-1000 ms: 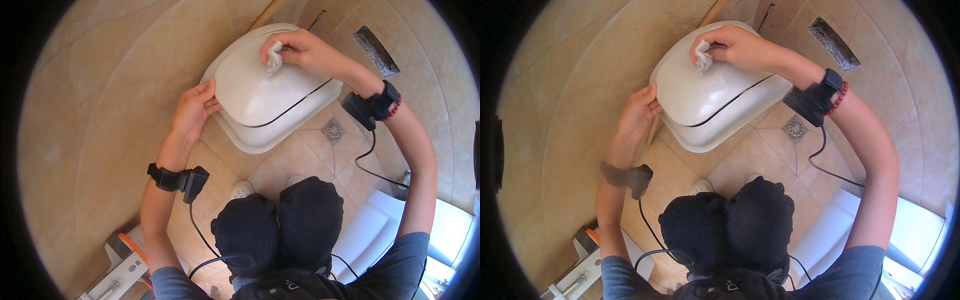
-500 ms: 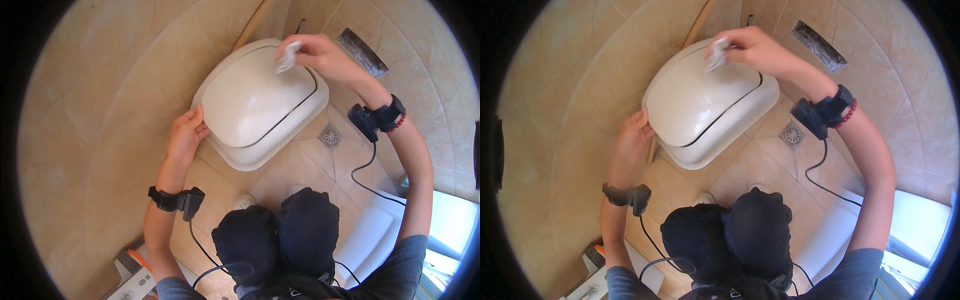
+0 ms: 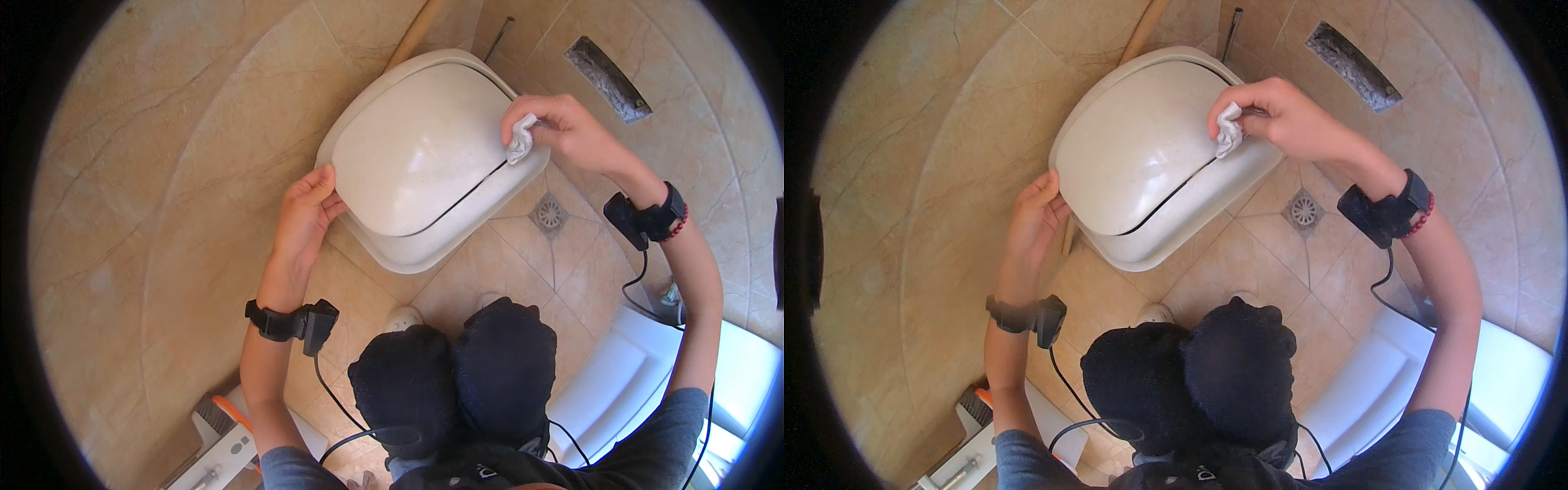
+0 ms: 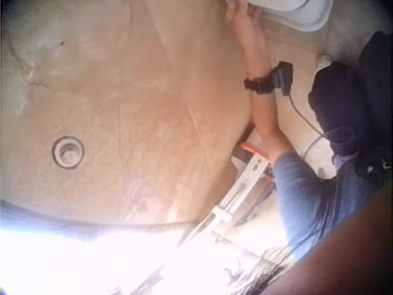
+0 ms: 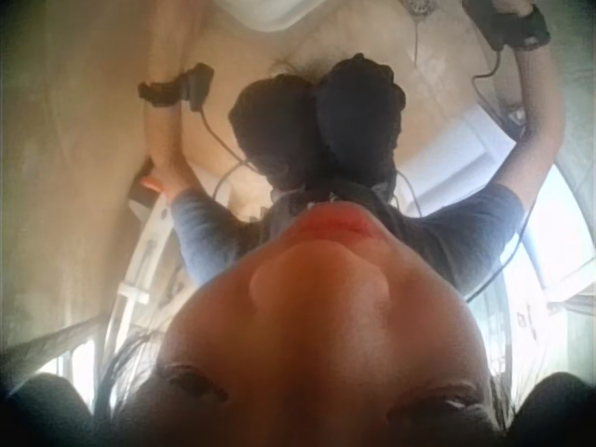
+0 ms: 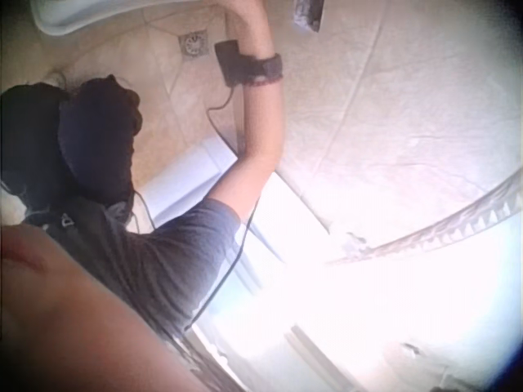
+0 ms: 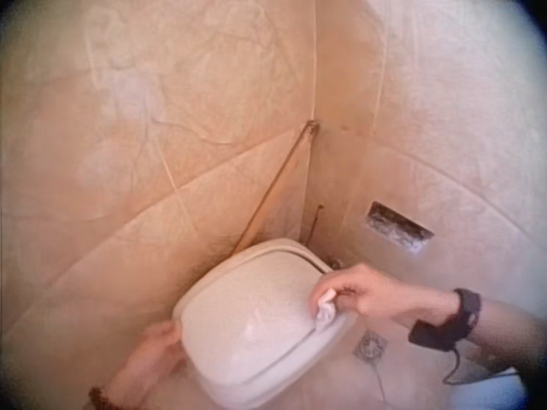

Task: The person cleans a toilet using a cloth. They wipe the toilet seat, lid, and rim, then rinse the cloth at a sink and continue wiping the toilet and a nearby trash bin.

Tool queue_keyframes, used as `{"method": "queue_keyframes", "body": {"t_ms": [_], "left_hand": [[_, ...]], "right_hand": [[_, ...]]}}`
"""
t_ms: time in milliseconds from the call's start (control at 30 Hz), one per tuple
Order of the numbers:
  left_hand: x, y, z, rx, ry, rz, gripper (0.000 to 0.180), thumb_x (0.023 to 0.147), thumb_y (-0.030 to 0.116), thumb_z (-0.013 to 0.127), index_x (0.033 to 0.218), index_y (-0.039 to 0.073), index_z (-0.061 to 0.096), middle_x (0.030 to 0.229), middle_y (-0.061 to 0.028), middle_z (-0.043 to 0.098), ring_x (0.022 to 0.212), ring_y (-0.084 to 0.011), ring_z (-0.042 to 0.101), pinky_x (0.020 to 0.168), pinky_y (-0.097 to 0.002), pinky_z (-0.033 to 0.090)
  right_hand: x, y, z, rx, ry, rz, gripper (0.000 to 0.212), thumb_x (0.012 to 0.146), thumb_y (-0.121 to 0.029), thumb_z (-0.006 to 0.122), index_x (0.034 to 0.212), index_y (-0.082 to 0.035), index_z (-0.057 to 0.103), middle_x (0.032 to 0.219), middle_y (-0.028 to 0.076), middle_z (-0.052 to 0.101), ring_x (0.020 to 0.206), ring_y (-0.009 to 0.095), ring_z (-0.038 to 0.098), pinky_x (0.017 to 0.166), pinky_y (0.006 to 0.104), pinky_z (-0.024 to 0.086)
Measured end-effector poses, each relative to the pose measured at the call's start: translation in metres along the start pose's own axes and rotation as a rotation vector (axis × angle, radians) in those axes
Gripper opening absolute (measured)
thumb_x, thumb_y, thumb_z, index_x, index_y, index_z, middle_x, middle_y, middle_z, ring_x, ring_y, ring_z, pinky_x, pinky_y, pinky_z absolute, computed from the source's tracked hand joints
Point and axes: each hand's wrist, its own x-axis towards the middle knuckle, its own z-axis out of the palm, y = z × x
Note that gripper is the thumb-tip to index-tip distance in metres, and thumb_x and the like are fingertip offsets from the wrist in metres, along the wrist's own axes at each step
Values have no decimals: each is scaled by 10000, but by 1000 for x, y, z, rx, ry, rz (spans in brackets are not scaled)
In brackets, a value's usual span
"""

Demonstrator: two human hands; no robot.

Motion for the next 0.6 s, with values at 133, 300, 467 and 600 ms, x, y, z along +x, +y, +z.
{"method": "queue_keyframes", "body": {"t_ms": [133, 300, 467, 600], "left_hand": [[0, 0, -3, 6, 15, 3, 293, 904, 249, 469, 1027, -3, 554, 973, -79, 613, 867, -138, 587, 796, -271, 454], [2, 0, 4, 16, 25, -1, 282, 907, 244, 465, 1019, -1, 549, 980, -81, 608, 861, -141, 586, 794, -275, 453], [-2, 0, 3, 30, 26, -11, 294, 910, 246, 459, 1037, -5, 545, 978, -75, 610, 866, -137, 585, 791, -268, 451], [-3, 2, -3, 53, 6, -9, 295, 912, 245, 452, 1033, -6, 550, 964, -71, 614, 867, -136, 585, 792, -272, 449]], "right_hand": [[35, -31, 8, -40, 12, -48, 252, 707, 74, 441, 881, -16, 600, 869, 52, 606, 825, 149, 558, 752, 273, 432], [78, -41, 59, -262, -144, -406, 215, 667, 61, 502, 856, -1, 584, 836, 119, 582, 829, 282, 541, 725, 341, 437], [66, -24, 57, -362, -192, -461, 215, 613, 61, 528, 813, 3, 581, 833, 146, 584, 820, 313, 548, 695, 370, 436], [14, -19, 21, -238, -57, -321, 273, 645, 107, 493, 872, -12, 587, 838, 99, 593, 808, 260, 556, 716, 338, 440]]}}
